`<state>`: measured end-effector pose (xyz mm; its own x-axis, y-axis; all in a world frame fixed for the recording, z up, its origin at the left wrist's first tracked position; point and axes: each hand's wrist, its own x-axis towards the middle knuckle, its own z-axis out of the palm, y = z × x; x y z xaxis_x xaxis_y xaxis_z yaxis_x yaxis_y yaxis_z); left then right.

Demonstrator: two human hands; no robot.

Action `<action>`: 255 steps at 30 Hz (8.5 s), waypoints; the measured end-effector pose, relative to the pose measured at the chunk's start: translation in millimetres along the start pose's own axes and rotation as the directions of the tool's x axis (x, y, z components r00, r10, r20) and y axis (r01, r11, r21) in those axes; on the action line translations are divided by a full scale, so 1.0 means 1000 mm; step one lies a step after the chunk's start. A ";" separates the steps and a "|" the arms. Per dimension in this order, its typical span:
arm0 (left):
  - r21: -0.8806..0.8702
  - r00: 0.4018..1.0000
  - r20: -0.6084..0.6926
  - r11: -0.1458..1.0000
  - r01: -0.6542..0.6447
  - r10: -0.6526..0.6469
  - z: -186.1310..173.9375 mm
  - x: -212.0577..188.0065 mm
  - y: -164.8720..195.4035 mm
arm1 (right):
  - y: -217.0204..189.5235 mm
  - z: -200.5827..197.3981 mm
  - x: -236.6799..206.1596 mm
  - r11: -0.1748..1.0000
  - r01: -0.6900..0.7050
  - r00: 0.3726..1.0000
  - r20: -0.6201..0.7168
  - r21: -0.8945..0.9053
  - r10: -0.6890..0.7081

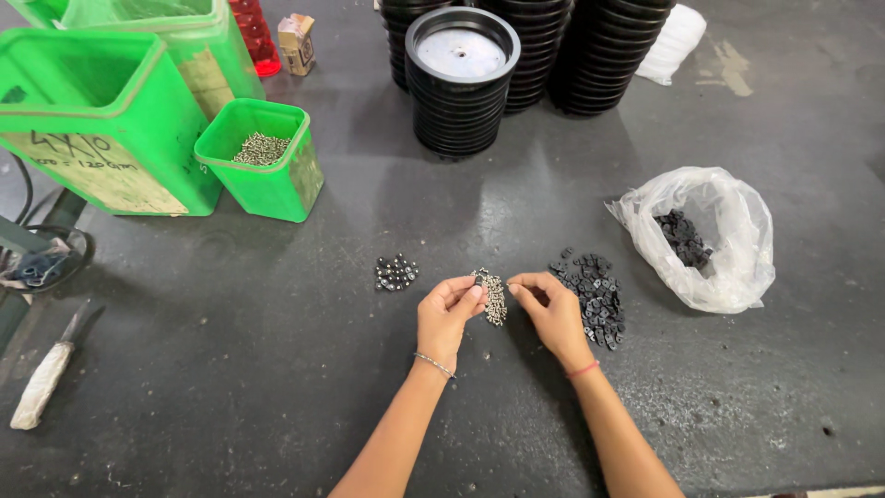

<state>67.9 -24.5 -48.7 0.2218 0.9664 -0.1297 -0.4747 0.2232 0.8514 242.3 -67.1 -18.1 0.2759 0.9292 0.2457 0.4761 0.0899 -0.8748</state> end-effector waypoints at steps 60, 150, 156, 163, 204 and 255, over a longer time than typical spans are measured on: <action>0.142 0.993 -0.012 0.983 -0.114 0.117 0.008 -0.006 0.006 | -0.001 0.002 -0.004 0.776 -0.313 0.950 0.177 0.547 0.258; 0.710 0.911 0.016 0.637 -0.301 0.412 0.000 -0.018 0.062 | 0.010 -0.067 0.004 0.877 0.005 1.000 0.026 -0.480 0.009; 0.686 0.907 0.027 0.652 -0.322 0.420 0.001 -0.019 0.061 | 0.001 -0.055 0.003 0.876 0.017 1.000 0.028 -0.481 -0.005; 0.687 0.913 0.065 0.646 -0.334 0.403 0.005 -0.021 0.054 | 0.007 -0.043 0.002 0.798 0.230 0.973 0.130 -0.557 -0.190; 0.252 0.989 -0.021 0.958 -0.137 0.147 -0.004 -0.007 0.036 | -0.030 -0.022 -0.011 0.968 0.242 0.871 0.453 -0.063 -0.188; 0.214 0.995 0.018 0.972 -0.095 0.093 0.004 -0.012 0.030 | -0.020 -0.024 -0.009 0.873 0.251 0.958 0.237 -0.419 -0.161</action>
<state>54.3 -29.9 -20.0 0.1918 0.9806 -0.0407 -0.3004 0.0981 0.9487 250.3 -85.9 6.8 -0.0106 0.9607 0.2773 0.8343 0.1614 -0.5272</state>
